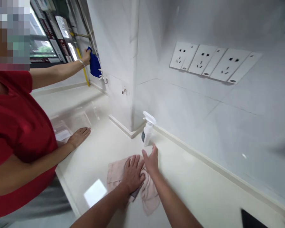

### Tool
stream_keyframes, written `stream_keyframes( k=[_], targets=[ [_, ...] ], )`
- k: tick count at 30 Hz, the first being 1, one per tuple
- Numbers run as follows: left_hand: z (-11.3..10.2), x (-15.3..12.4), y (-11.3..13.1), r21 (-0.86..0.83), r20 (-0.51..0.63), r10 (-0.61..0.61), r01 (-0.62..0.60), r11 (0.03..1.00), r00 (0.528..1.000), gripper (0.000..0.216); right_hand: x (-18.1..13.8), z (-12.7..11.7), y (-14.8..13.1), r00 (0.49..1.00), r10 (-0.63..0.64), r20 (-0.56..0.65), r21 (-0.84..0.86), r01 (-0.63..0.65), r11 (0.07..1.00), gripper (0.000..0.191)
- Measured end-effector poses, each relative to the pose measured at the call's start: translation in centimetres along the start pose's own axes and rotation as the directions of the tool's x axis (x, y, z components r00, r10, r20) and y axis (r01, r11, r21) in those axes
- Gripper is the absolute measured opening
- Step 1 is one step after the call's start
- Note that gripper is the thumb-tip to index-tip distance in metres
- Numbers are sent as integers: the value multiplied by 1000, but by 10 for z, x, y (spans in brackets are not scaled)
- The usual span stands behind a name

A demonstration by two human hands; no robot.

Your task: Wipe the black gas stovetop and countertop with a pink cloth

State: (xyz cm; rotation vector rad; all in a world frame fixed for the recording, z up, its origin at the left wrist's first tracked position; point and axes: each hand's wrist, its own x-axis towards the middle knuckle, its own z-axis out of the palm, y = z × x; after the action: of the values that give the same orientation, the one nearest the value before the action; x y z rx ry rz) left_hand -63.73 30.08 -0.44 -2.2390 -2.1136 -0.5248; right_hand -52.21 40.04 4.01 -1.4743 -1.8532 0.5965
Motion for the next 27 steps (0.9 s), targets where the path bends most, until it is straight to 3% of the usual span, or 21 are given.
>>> stream_keyframes(
  k=[1,3,4,6,9,11,15,18,20,22,25,27],
  targets=[
    [-1,1,0,-2,0,0,0,1000,1000,68,-27,-5,17,992,-120,43,-15,121,993,60],
    [0,1,6,-18,10,13,-13,1000,1000,65,-80,-19,53,911,-364,196,-88,386,918,49],
    [2,-1,14,-33,19,22,-22,999,1000,64,-103,-29,70,866,-434,249,-143,476,868,51],
    [11,-7,42,-79,57,42,-37,996,998,64,-140,-51,102,857,-453,245,-267,509,818,53],
    [33,-25,100,-179,145,72,-46,983,987,68,-181,-86,145,920,-364,149,-418,392,819,49],
    [48,-38,138,-287,198,168,-107,952,966,73,-209,-105,173,947,-311,86,-493,311,812,48],
    [64,-58,193,-510,247,439,-269,817,864,86,-275,-135,215,982,-140,-127,-626,30,779,53],
    [63,-74,215,-592,248,541,-317,741,803,95,-321,-158,228,965,49,-259,-667,-215,713,54],
    [59,-86,213,-613,214,600,-373,697,771,92,-342,-173,228,925,181,-335,-645,-365,672,52],
    [52,-95,189,-588,122,639,-464,663,759,83,-351,-186,225,859,337,-384,-579,-509,637,48],
    [37,-99,116,-384,-84,584,-567,729,808,66,-342,-191,210,748,550,-371,-456,-663,594,42],
    [25,-99,59,-217,-184,460,-492,843,869,60,-322,-180,196,709,613,-348,-400,-704,588,53]
  ],
)
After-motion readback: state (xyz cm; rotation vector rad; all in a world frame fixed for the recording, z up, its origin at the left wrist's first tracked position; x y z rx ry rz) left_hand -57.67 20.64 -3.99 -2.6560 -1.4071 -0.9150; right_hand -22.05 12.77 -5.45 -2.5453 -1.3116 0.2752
